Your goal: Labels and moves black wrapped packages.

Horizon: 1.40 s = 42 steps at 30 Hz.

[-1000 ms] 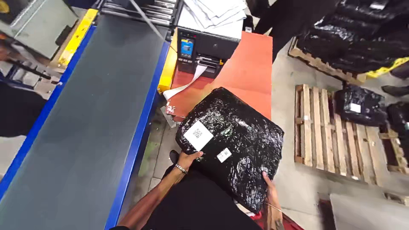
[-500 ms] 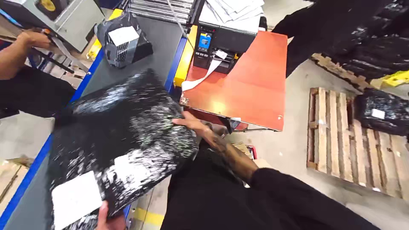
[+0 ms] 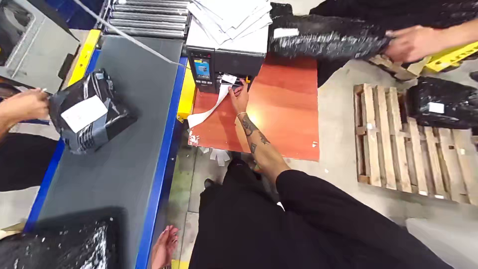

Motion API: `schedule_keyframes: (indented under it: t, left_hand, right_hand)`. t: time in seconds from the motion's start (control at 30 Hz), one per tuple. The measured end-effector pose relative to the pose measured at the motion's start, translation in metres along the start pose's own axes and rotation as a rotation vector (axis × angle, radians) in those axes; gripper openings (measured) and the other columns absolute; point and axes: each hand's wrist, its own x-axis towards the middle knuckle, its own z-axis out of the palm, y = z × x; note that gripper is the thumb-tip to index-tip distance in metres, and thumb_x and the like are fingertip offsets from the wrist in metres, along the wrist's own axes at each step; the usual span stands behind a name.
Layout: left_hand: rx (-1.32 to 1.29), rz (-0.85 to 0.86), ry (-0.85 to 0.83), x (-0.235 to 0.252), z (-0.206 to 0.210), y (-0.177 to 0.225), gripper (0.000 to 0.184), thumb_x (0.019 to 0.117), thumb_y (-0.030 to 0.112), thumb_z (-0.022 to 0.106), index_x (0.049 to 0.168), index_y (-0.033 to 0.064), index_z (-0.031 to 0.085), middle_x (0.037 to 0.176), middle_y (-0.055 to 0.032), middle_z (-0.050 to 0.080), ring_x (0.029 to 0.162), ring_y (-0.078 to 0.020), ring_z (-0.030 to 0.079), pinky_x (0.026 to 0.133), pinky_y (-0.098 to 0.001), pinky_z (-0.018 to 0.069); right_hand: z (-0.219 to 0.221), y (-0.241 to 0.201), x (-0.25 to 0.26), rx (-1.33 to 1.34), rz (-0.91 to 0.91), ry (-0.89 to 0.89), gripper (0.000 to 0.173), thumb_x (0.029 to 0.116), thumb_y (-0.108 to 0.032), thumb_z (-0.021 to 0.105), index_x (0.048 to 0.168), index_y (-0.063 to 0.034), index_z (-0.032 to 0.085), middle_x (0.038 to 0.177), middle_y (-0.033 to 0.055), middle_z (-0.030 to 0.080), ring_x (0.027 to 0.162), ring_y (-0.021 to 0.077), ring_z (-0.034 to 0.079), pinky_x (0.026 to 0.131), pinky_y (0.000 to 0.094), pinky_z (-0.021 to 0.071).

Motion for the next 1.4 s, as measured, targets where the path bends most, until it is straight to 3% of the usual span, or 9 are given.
schedule_keyframes:
  t: [0.23, 0.37, 0.53, 0.67, 0.83, 1.03, 1.13, 1.23, 1.4]
  left_hand:
    - [0.058, 0.047, -0.113, 0.013, 0.054, 0.048, 0.027, 0.1114, 0.014, 0.039, 0.116, -0.0035, 0.059, 0.075, -0.0037, 0.068, 0.055, -0.0065, 0.063, 0.051, -0.0203, 0.0544]
    - [0.097, 0.104, -0.137, 0.033, 0.041, 0.081, 0.025, 0.1105, 0.01, 0.039, 0.119, -0.004, 0.058, 0.077, -0.0047, 0.068, 0.057, -0.0085, 0.064, 0.053, -0.0225, 0.0556]
    - [0.168, 0.176, -0.098, 0.054, 0.031, 0.103, 0.02, 0.1086, 0.008, 0.045, 0.116, -0.0035, 0.059, 0.077, -0.0047, 0.067, 0.059, -0.009, 0.063, 0.054, -0.0229, 0.0549]
    - [0.402, 0.201, -0.185, 0.069, 0.069, 0.124, 0.022, 0.1081, 0.01, 0.048, 0.119, -0.0068, 0.059, 0.078, -0.0062, 0.064, 0.059, -0.0096, 0.061, 0.055, -0.0234, 0.0537]
    - [0.832, 0.295, -0.674, 0.052, 0.218, 0.156, 0.023, 0.1043, 0.009, 0.054, 0.119, -0.0084, 0.06, 0.079, -0.0062, 0.067, 0.063, -0.0074, 0.062, 0.062, -0.0252, 0.056]
    - [1.204, 0.612, -1.111, -0.007, 0.506, 0.172, 0.035, 0.101, 0.014, 0.063, 0.128, -0.0087, 0.059, 0.105, -0.0198, 0.069, 0.087, -0.0211, 0.069, 0.082, -0.0389, 0.0589]
    - [1.116, 0.98, -0.936, -0.026, 0.653, 0.185, 0.043, 0.1, 0.018, 0.065, 0.133, -0.0088, 0.057, 0.122, -0.0243, 0.066, 0.112, -0.0284, 0.066, 0.099, -0.0414, 0.0541]
    - [1.049, 1.292, -0.45, -0.015, 0.761, 0.218, 0.059, 0.0971, 0.033, 0.067, 0.14, -0.0058, 0.054, 0.142, -0.0287, 0.054, 0.136, -0.0392, 0.051, 0.115, -0.0483, 0.042]
    - [0.903, 0.848, -0.182, 0.026, 0.835, 0.271, 0.109, 0.0828, 0.059, 0.078, 0.157, -0.004, 0.029, 0.153, -0.0317, 0.043, 0.142, -0.0434, 0.044, 0.117, -0.0559, 0.0375]
  right_hand:
    - [0.022, -0.013, 0.006, 0.049, 0.075, 0.165, 0.06, 0.0974, -0.039, 0.068, 0.145, -0.0058, 0.052, 0.081, 0.0075, 0.067, 0.068, 0.0207, 0.064, 0.067, 0.0418, 0.0563]
    - [0.03, -0.02, -0.002, 0.329, 0.155, 0.163, 0.051, 0.0996, -0.028, 0.068, 0.143, -0.0066, 0.05, 0.063, 0.0073, 0.053, 0.049, 0.0191, 0.05, 0.048, 0.0368, 0.0465]
    - [0.046, -0.015, 0.014, 0.721, 0.094, 0.197, 0.016, 0.0903, -0.006, 0.073, 0.101, 0.0005, 0.063, 0.059, -0.0016, 0.056, 0.044, 0.0061, 0.051, 0.044, 0.024, 0.0485]
    - [-0.01, -0.01, -0.03, 0.583, 0.118, 0.027, 0.017, 0.0862, -0.008, 0.075, 0.096, 0.0036, 0.068, 0.062, -0.0039, 0.054, 0.052, 0.0018, 0.047, 0.053, 0.0214, 0.0439]
    - [-0.152, 0.042, -0.01, 0.617, 0.199, 0.232, 0.007, 0.0878, -0.006, 0.071, 0.092, -0.0035, 0.066, 0.057, -0.0108, 0.051, 0.047, -0.0022, 0.043, 0.048, 0.0185, 0.0401]
    - [-0.284, 0.128, 0.196, 0.071, 0.312, 0.233, 0.035, 0.0882, -0.031, 0.08, 0.101, 0.0007, 0.072, 0.075, 0.0065, 0.061, 0.067, 0.0162, 0.053, 0.07, 0.0394, 0.0488]
    - [-0.312, 0.181, 0.245, -0.309, 0.517, 0.115, 0.048, 0.0851, -0.043, 0.081, 0.104, 0.0005, 0.073, 0.102, 0.0277, 0.07, 0.101, 0.0477, 0.066, 0.085, 0.0705, 0.0483]
    - [-0.34, 0.193, 0.248, -0.53, 0.507, 0.103, 0.067, 0.0812, -0.057, 0.08, 0.115, 0.0007, 0.069, 0.111, 0.0313, 0.068, 0.107, 0.0541, 0.063, 0.084, 0.0758, 0.0465]
    - [-0.417, 0.26, 0.26, -0.352, 0.701, 0.187, 0.115, 0.0731, -0.065, 0.083, 0.157, -0.002, 0.036, 0.154, 0.0327, 0.04, 0.141, 0.0506, 0.04, 0.112, 0.0692, 0.035]
